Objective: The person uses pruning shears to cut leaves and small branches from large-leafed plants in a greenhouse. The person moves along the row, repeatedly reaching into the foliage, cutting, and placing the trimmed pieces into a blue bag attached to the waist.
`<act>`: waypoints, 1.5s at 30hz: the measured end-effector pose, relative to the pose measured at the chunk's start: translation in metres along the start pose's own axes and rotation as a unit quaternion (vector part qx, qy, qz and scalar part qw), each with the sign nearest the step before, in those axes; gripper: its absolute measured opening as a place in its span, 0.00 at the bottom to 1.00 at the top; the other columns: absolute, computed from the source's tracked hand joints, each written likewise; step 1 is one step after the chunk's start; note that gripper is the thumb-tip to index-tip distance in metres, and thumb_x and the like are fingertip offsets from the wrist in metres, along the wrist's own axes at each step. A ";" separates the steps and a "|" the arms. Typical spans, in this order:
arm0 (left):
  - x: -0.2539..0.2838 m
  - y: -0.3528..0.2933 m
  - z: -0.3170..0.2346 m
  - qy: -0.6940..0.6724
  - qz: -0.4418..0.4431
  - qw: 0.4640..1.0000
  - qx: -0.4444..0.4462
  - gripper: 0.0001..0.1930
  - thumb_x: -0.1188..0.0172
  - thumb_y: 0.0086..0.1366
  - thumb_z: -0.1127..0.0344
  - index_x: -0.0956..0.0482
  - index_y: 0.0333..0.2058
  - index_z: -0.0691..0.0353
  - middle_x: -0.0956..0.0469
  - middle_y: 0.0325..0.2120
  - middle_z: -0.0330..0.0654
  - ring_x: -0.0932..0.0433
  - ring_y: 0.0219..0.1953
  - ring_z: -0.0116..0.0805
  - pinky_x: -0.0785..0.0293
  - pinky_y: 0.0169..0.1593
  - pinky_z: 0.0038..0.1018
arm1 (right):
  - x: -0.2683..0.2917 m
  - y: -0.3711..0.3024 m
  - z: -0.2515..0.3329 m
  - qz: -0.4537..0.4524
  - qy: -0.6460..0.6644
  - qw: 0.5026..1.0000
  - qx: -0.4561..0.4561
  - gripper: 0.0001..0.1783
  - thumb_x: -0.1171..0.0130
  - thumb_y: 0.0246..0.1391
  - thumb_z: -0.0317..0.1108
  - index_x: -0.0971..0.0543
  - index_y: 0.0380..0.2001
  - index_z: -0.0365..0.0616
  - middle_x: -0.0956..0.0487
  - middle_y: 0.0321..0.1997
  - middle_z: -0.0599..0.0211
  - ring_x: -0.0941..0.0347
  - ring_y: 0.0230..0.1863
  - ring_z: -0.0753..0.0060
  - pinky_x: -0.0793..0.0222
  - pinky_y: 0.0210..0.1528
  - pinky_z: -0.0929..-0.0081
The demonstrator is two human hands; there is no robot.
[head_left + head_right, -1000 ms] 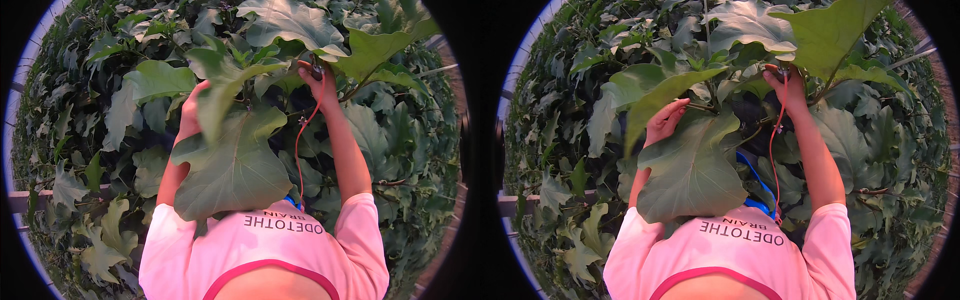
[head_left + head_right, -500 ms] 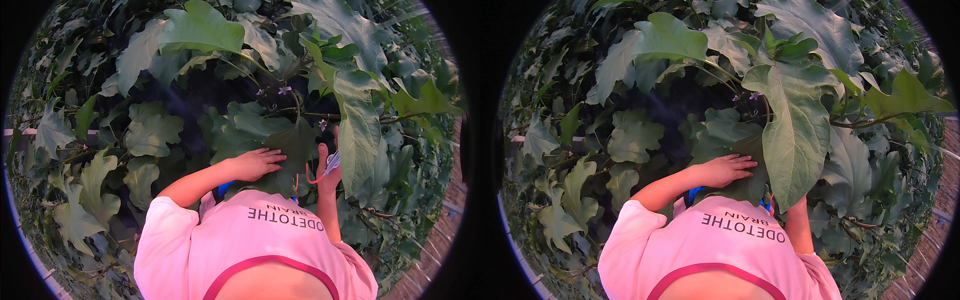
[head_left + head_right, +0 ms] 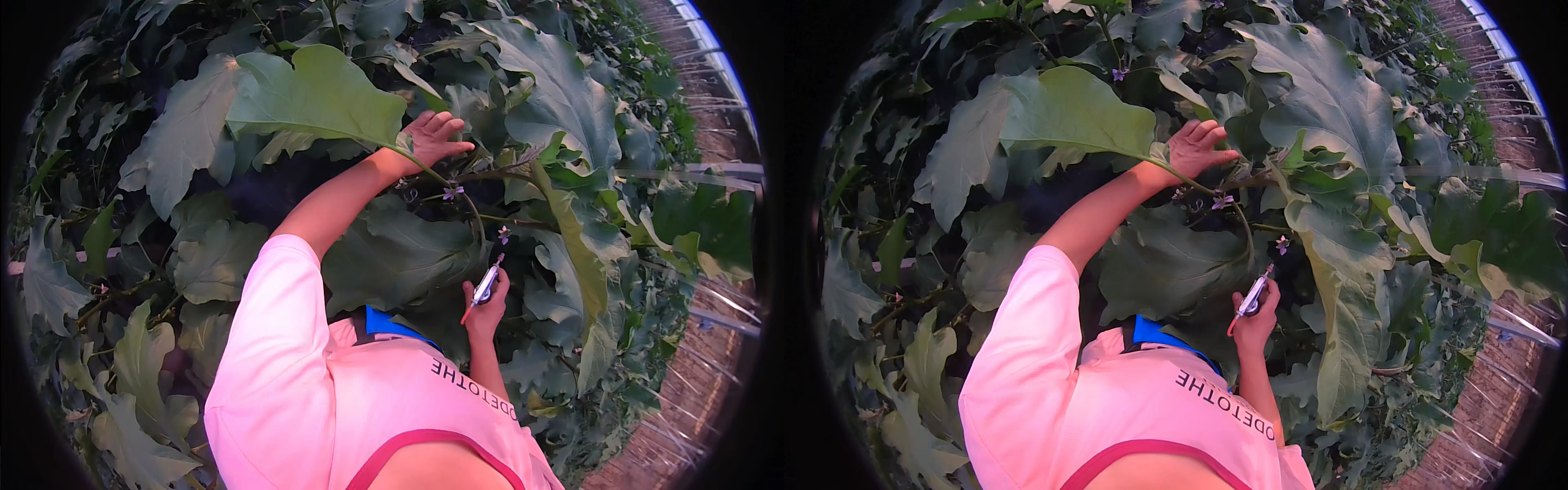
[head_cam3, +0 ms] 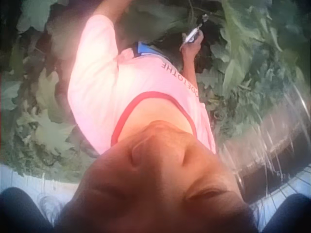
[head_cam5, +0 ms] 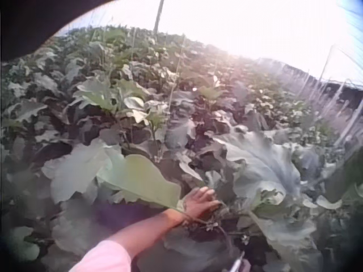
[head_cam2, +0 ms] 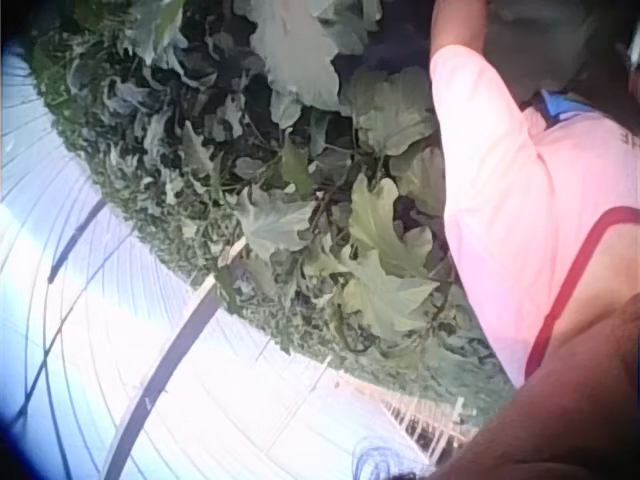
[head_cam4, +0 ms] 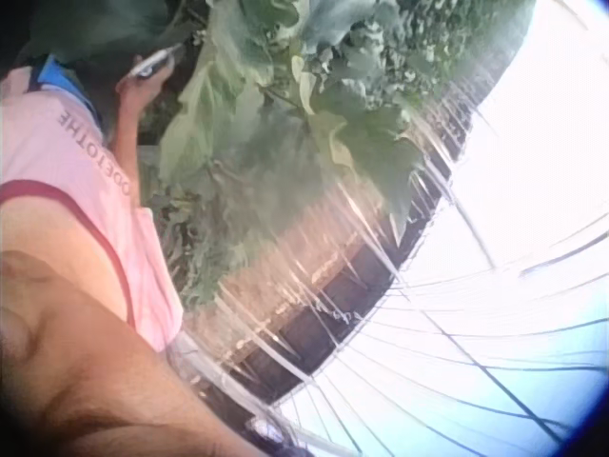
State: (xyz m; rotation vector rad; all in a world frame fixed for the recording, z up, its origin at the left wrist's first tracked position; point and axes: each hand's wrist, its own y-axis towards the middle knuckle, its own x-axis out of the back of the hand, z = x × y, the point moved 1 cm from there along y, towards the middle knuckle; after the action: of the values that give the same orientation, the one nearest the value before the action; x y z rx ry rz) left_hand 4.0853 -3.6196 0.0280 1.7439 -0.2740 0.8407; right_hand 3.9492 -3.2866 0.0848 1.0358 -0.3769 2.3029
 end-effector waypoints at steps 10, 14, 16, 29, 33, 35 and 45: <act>-0.013 0.011 0.024 -0.075 0.351 0.932 -0.054 0.08 0.37 0.57 0.59 0.16 0.35 0.50 0.18 0.35 0.33 0.19 0.44 0.37 0.32 0.52 0.34 | 0.004 0.000 0.003 -0.051 -0.016 0.997 -0.062 0.37 0.28 0.53 0.30 0.35 0.63 0.43 0.20 0.54 0.54 0.22 0.49 0.66 0.27 0.51 0.70; -0.020 0.008 0.022 -0.081 0.278 0.948 -0.134 0.05 0.37 0.53 0.62 0.14 0.30 0.47 0.17 0.30 0.32 0.19 0.41 0.31 0.30 0.48 0.30 | 0.010 -0.001 0.002 -0.041 -0.026 0.998 -0.041 0.37 0.29 0.54 0.29 0.35 0.64 0.43 0.20 0.54 0.55 0.22 0.48 0.66 0.27 0.51 0.70; -0.015 0.003 0.022 -0.166 0.182 0.964 -0.099 0.05 0.38 0.54 0.66 0.15 0.29 0.50 0.17 0.28 0.35 0.18 0.38 0.32 0.28 0.50 0.31 | 0.008 -0.002 0.008 -0.039 -0.029 0.998 -0.050 0.36 0.29 0.54 0.28 0.34 0.63 0.43 0.19 0.51 0.57 0.22 0.45 0.68 0.27 0.49 0.71; -0.009 0.041 0.013 -0.309 0.294 0.900 0.089 0.20 0.37 0.58 0.57 0.22 0.47 0.59 0.21 0.38 0.53 0.22 0.39 0.60 0.24 0.44 0.46 | 0.002 -0.009 0.007 -0.069 -0.019 0.997 0.019 0.36 0.29 0.53 0.28 0.33 0.63 0.45 0.17 0.49 0.55 0.21 0.44 0.67 0.26 0.49 0.71; -0.028 0.042 0.002 -0.292 0.285 0.911 0.066 0.17 0.37 0.57 0.60 0.21 0.44 0.59 0.20 0.40 0.54 0.21 0.42 0.57 0.24 0.43 0.47 | 0.002 -0.011 0.013 -0.048 0.022 0.998 -0.025 0.35 0.29 0.53 0.27 0.33 0.63 0.45 0.17 0.48 0.55 0.20 0.45 0.66 0.26 0.48 0.71; -0.038 0.037 0.004 -0.252 0.268 0.928 0.052 0.15 0.37 0.56 0.64 0.20 0.42 0.58 0.20 0.39 0.51 0.23 0.42 0.58 0.24 0.43 0.44 | 0.003 -0.008 0.014 -0.050 0.000 0.999 0.005 0.35 0.30 0.53 0.27 0.33 0.63 0.45 0.17 0.48 0.55 0.20 0.45 0.66 0.26 0.49 0.71; -0.010 0.064 0.052 -0.168 0.077 0.902 0.390 0.15 0.51 0.74 0.60 0.20 0.36 0.65 0.18 0.29 0.54 0.18 0.35 0.56 0.25 0.37 0.44 | 0.006 0.000 -0.013 -0.027 -0.019 0.997 0.072 0.34 0.32 0.53 0.24 0.33 0.63 0.44 0.19 0.51 0.55 0.21 0.50 0.65 0.27 0.52 0.70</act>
State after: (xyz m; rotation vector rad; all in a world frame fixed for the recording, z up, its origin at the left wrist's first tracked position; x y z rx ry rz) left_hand 4.0621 -3.6920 0.0629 2.6614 -0.3321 0.8137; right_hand 3.9388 -3.2781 0.0810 1.1458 -0.1982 2.2928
